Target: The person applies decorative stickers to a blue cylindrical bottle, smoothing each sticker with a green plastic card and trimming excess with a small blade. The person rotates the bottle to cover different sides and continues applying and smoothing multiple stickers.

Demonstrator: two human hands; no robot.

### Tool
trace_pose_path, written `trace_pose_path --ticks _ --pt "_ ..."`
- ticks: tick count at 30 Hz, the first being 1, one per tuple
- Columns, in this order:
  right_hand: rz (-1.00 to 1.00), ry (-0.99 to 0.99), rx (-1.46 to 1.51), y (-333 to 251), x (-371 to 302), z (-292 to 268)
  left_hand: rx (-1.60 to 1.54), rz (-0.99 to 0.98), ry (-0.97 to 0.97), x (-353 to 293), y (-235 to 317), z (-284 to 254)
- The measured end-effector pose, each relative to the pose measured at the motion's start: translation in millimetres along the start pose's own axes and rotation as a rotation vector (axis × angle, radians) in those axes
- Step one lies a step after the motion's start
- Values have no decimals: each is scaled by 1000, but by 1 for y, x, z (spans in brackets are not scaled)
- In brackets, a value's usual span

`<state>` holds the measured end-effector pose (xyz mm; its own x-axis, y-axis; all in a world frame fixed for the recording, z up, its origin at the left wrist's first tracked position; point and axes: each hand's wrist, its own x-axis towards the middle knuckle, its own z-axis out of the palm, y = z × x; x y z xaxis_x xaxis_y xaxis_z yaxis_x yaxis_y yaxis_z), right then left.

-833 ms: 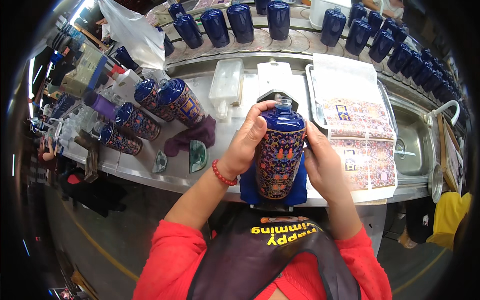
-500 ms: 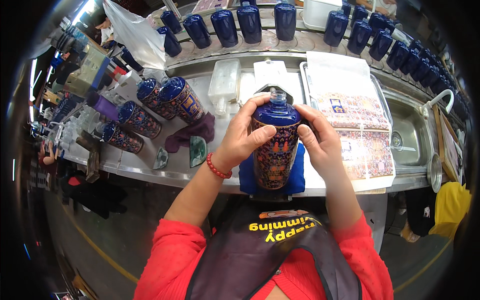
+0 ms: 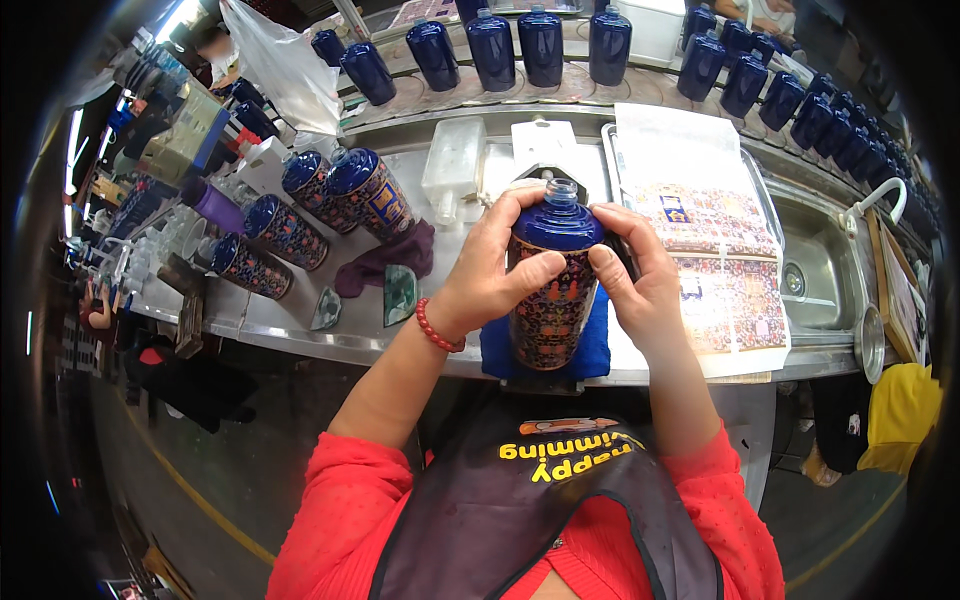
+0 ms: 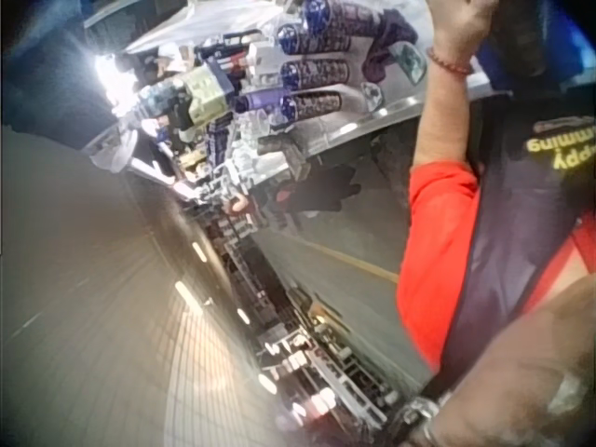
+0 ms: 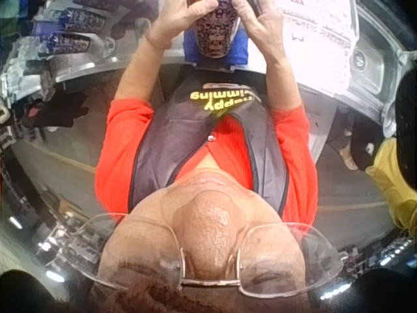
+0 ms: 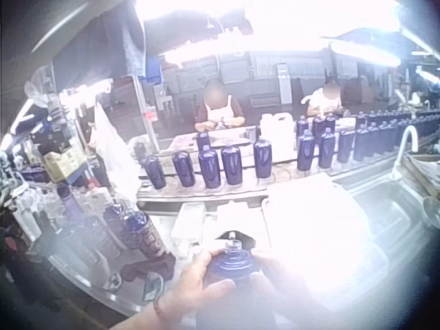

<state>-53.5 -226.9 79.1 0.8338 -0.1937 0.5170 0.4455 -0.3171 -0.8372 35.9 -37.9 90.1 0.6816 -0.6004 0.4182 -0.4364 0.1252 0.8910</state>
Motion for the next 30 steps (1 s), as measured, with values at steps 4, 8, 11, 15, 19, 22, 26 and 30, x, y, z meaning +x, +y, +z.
trace_pose_path --ticks 4,8,11,15,19,22,26,30 --pt "-30 5 -54 -1 0 1 51 -4 33 -1 -1 2" --pt "36 -40 -48 -5 0 -2 82 5 60 -1 -1 4" --pt "26 -31 -117 -10 2 -3 55 -19 62 -2 -2 5" --pt "30 -17 -160 -14 5 -2 10 -57 53 -2 -2 5" --pt "31 -14 -156 -16 6 -1 99 3 43 -3 0 3" --pt "26 -12 -151 -15 6 -1 119 10 48 -2 0 3" --pt "17 -4 -173 -15 6 1 107 -24 55 -2 2 5" --pt "21 -12 -196 -16 6 1 107 -41 57 -3 3 6"
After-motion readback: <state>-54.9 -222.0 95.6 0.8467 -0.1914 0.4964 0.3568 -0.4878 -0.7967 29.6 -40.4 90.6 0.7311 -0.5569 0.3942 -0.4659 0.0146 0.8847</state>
